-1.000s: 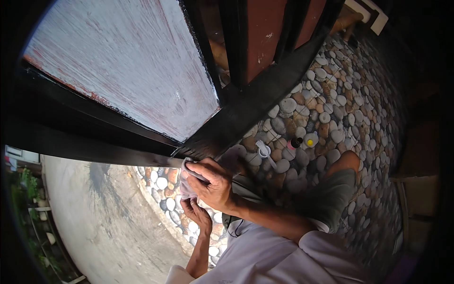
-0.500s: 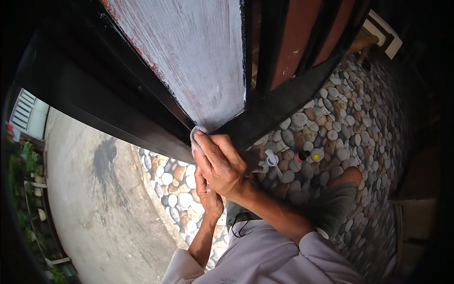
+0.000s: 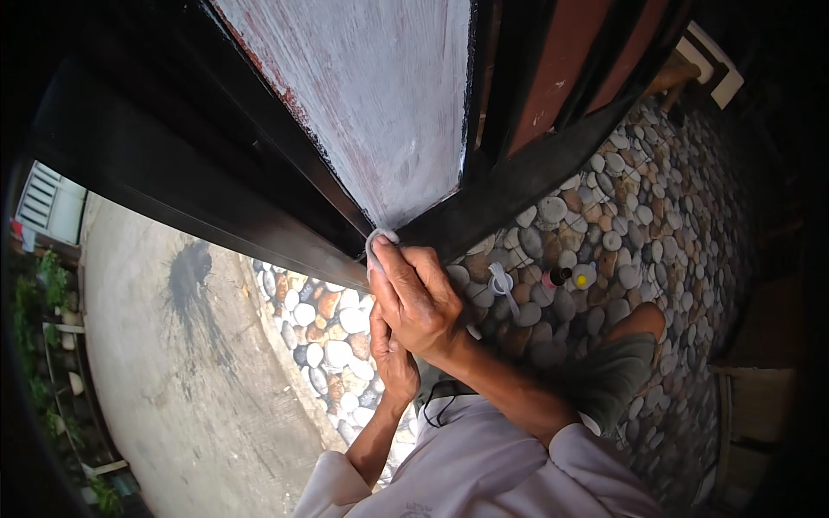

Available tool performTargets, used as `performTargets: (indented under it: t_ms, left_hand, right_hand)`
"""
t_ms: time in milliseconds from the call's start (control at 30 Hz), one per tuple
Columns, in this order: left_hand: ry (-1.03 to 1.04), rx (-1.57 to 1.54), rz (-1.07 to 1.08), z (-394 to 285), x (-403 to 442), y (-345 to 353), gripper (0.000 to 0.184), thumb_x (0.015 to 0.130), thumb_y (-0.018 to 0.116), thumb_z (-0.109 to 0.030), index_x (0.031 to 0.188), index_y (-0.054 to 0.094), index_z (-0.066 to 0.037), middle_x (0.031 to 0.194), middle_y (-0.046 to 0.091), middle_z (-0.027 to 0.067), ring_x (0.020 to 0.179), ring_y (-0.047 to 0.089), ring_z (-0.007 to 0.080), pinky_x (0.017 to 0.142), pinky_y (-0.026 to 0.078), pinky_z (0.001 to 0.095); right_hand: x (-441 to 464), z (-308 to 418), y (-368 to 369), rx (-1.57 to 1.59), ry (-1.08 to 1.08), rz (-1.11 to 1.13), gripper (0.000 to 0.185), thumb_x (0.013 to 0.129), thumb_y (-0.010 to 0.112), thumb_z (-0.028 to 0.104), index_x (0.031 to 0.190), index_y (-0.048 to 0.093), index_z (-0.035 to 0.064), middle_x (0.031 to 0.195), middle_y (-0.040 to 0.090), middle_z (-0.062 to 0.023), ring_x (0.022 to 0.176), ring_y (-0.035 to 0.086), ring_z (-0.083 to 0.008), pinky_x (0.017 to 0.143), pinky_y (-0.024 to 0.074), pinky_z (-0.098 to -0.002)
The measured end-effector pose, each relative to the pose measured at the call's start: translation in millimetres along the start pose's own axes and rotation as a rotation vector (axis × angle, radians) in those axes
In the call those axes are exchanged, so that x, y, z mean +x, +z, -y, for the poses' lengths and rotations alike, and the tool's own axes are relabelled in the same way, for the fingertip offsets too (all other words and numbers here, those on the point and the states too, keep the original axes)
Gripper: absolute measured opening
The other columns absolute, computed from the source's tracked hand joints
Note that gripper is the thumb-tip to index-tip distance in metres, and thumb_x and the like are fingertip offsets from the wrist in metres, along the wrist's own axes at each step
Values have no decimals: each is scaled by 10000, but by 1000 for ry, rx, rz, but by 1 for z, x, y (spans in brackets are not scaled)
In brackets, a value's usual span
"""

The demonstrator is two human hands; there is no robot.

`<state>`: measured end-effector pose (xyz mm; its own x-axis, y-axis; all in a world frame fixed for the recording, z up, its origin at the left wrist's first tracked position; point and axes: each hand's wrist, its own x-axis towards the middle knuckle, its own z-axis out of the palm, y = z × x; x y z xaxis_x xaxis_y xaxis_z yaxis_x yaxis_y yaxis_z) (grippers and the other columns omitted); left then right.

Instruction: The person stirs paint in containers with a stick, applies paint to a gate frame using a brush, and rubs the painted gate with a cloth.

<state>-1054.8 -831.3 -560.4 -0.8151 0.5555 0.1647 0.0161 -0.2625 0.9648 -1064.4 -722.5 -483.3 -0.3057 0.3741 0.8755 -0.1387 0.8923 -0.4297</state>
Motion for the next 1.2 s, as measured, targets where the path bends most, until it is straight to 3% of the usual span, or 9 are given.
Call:
performTargets:
  t_ms: [33, 367, 433, 667, 733, 900, 933, 1000, 1200]
  left_hand:
    - [11, -33, 4, -3, 5, 0, 601, 992, 403, -381, 1401, 328, 53, 1373, 426, 139, 1277, 396, 207, 1066, 287, 325]
    - [-111, -17, -13, 10, -13, 3, 534, 997, 399, -321, 1381, 361, 48, 1359, 446, 119, 1262, 410, 196, 1058, 291, 314]
    - [-96, -47, -19, 6, -9, 3, 518, 999, 396, -306, 1379, 366, 45, 1356, 450, 116, 1258, 413, 193, 1056, 294, 310]
    - [-118, -124, -20, 2, 2, 8, 478, 1005, 390, -267, 1376, 376, 34, 1345, 459, 103, 1244, 424, 180, 1045, 307, 298]
    - [-174, -129, -5, 7, -11, 13, 473, 1007, 389, -267, 1381, 370, 24, 1336, 463, 98, 1236, 427, 169, 1035, 319, 292]
    - [-148, -158, 61, 7, -14, 28, 423, 991, 459, -154, 1373, 350, -9, 1273, 516, 100, 1162, 493, 154, 972, 390, 279]
    - [-116, -141, 74, 2, -8, 35, 418, 977, 492, -103, 1361, 352, -17, 1252, 533, 104, 1133, 518, 155, 952, 409, 276]
    - [-76, -139, 74, 5, -3, 42, 431, 940, 546, -31, 1332, 367, -19, 1187, 563, 106, 1058, 562, 148, 912, 439, 272]
    - [-123, -100, 99, 8, -11, 58, 434, 915, 559, 11, 1323, 410, 3, 1124, 580, 86, 931, 568, 91, 805, 455, 218]
  right_hand:
    - [3, -1, 2, -33, 1, 20, 359, 770, 686, -50, 1120, 611, -78, 882, 601, -113, 739, 608, -211, 633, 524, -290]
    - [-25, -8, 0, 10, 153, 194, 395, 768, 688, -70, 1154, 601, -72, 878, 576, -111, 726, 595, -200, 620, 514, -292]
    - [-16, -6, 2, -17, 28, 35, 426, 790, 677, -18, 1198, 556, -35, 773, 558, -80, 599, 555, -202, 515, 453, -332]
    - [-28, -13, 10, -38, 13, 88, 417, 791, 673, -20, 1193, 566, -25, 784, 553, -80, 648, 563, -218, 531, 453, -329]
    - [-50, -18, 2, 6, 254, 312, 381, 781, 651, -79, 1156, 607, -35, 907, 588, -118, 768, 609, -224, 623, 512, -307]
    - [-23, -11, -32, 107, 423, 159, 307, 750, 690, -35, 1052, 667, 10, 868, 630, -113, 733, 644, -238, 628, 519, -312]
    - [-18, -12, -44, 128, 503, 215, 283, 798, 685, 25, 1079, 653, 21, 944, 634, -126, 814, 641, -273, 691, 531, -338]
    - [-14, -21, -57, 72, 414, 187, 286, 790, 705, 62, 1071, 659, 27, 958, 639, -115, 827, 650, -270, 706, 530, -350]
    - [-11, -31, -81, 207, 571, 143, 287, 798, 687, 58, 1083, 662, 35, 946, 678, -125, 857, 681, -256, 708, 528, -325]
